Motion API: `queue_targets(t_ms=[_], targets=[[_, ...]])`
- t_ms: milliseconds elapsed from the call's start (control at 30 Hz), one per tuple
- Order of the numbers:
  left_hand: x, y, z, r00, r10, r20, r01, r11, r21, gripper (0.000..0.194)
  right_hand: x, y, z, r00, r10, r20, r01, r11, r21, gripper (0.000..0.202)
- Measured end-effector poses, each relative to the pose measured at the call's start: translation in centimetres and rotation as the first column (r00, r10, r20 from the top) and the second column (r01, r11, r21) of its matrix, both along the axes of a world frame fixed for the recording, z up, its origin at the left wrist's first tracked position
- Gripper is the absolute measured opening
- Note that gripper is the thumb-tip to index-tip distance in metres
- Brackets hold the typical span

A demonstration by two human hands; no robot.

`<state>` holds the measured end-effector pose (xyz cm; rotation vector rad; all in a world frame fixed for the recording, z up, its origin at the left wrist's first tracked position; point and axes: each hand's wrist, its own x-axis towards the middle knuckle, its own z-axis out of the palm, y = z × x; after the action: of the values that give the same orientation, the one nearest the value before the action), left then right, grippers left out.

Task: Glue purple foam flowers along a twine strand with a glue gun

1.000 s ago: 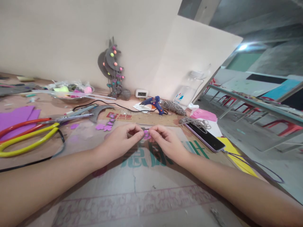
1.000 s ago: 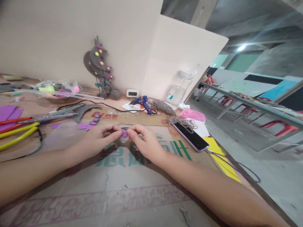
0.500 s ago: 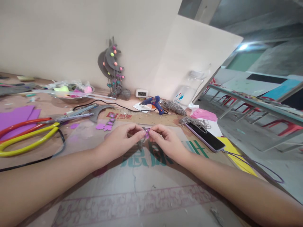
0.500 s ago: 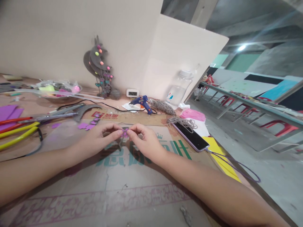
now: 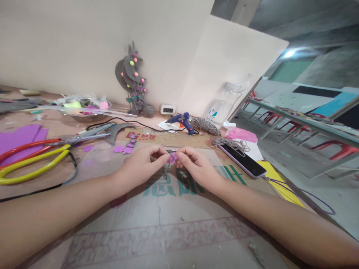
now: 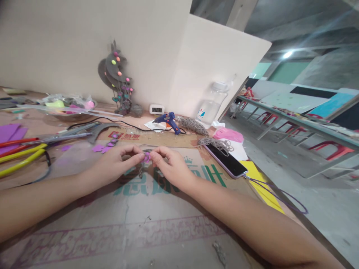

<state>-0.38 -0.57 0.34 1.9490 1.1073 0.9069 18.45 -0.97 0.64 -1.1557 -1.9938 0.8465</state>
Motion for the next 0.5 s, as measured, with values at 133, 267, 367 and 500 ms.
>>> queue_targets(t_ms=[133, 267, 367, 500], targets=[[-0.07, 0.18, -0.02, 0.999, 0.015, 0.035, -0.016, 0.999, 0.046, 0.025, -0.10, 0.24, -0.09, 0.995, 0.096, 0.038, -0.095, 0.995, -0.019, 0.023], [-0.08, 0.24, -0.01, 0.998, 0.014, 0.057, -0.016, 0.999, 0.047, 0.024, -0.42, 0.31, -0.02, 0.963, 0.205, 0.176, -0.223, 0.971, 0.089, 0.012], [-0.08, 0.33, -0.09, 0.998, 0.023, 0.060, -0.026, 0.998, 0.048, 0.023, -0.52, 0.17, -0.03, 0.969, 0.179, 0.169, -0.196, 0.976, 0.089, 0.011], [-0.12, 0.62, -0.42, 0.999, 0.042, 0.035, -0.044, 0.997, 0.061, 0.025, -0.50, -0.28, 0.11, 0.993, 0.059, 0.099, -0.061, 0.998, 0.024, 0.012]])
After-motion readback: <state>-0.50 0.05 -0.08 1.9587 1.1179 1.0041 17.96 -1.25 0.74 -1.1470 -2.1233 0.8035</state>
